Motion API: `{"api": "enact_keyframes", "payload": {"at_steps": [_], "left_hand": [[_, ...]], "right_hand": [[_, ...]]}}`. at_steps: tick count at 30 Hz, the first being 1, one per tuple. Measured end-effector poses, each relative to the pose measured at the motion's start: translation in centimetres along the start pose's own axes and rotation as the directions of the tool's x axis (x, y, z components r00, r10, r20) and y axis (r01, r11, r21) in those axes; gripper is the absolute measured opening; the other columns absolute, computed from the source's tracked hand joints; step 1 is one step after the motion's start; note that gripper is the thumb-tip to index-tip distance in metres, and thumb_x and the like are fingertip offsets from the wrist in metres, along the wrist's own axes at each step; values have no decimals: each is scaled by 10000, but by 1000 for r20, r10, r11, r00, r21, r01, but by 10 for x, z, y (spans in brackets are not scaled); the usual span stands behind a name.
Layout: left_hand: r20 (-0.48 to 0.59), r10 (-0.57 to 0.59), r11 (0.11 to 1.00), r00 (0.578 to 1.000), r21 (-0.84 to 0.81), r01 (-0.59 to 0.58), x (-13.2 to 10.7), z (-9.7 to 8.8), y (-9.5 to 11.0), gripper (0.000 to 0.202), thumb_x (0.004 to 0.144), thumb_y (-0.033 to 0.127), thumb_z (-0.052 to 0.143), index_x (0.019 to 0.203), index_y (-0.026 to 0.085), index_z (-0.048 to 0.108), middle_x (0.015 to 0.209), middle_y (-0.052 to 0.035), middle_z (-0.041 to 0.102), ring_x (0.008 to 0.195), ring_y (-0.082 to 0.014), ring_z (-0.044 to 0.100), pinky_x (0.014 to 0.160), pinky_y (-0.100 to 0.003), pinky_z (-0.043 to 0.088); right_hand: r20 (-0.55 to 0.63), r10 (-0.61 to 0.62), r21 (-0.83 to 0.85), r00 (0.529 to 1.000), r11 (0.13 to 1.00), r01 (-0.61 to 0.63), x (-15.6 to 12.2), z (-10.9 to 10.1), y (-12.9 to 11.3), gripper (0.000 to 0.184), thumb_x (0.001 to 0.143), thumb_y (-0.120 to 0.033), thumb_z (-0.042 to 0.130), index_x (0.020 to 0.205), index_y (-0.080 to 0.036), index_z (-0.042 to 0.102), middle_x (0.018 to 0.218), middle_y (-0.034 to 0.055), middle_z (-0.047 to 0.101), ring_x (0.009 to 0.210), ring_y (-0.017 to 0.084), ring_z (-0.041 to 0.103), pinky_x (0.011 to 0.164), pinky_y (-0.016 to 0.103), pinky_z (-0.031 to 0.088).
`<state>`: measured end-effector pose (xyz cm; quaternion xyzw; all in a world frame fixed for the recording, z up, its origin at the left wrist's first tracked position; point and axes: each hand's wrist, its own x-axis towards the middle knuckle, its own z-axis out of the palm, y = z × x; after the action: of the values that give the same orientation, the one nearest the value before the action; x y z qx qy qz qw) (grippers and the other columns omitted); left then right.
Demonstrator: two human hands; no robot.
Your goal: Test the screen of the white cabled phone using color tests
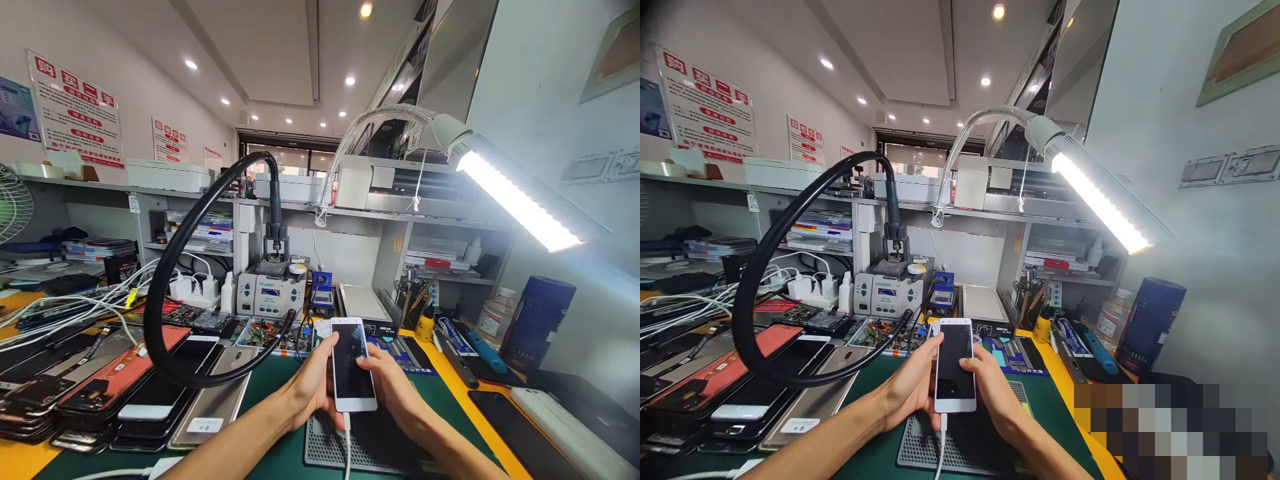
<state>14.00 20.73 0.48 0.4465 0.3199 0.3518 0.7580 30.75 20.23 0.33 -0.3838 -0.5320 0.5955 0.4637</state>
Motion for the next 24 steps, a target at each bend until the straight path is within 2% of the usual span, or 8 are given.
{"api": "enact_keyframes", "payload": {"at_steps": [3,6,10,15,19,24], "left_hand": [[-4,1,1000,1000,0,-1,-1,0,1,664,976,652,274,1273,158,604,890,-121,636,672,-246,659,374,-312,545],[-20,3,1000,1000,19,-3,-1,1,2,670,970,658,288,1251,147,618,885,-125,633,674,-243,655,380,-302,542],[-8,12,999,1000,31,-12,-2,1,2,666,959,671,317,1221,147,635,972,-158,648,726,-256,664,398,-299,542],[7,14,999,1000,39,-14,-5,3,4,679,964,671,295,1220,144,637,971,-167,649,781,-273,664,408,-296,540],[23,19,1000,1000,22,-20,-6,5,5,665,961,675,312,1271,166,606,932,-138,636,752,-255,653,404,-289,533],[6,21,999,1000,26,-21,-7,6,6,654,976,656,284,1323,172,554,857,-98,609,707,-241,637,397,-296,533]], "right_hand": [[-24,-10,-24,1000,1000,10,1,2,-1,223,781,-356,636,937,-200,664,895,31,710,833,228,629,760,333,484],[-31,-34,-153,999,988,29,1,4,-2,278,800,-378,686,1007,-194,665,943,41,723,871,239,638,793,342,482],[-2,-59,-251,998,966,56,-3,5,-4,358,791,-405,743,1068,-194,657,1028,56,721,898,244,639,808,347,485],[-5,-23,-178,1000,984,22,-5,5,-7,347,758,-322,702,1078,-200,646,966,39,713,878,241,636,788,346,486],[-2,-11,-118,1000,993,11,-1,1,-2,373,712,-257,649,1079,-195,652,948,35,717,838,231,633,755,340,485],[11,5,-21,1000,1000,-5,2,-6,7,393,756,-263,583,1138,-195,644,973,42,732,849,240,656,754,347,484]]}}
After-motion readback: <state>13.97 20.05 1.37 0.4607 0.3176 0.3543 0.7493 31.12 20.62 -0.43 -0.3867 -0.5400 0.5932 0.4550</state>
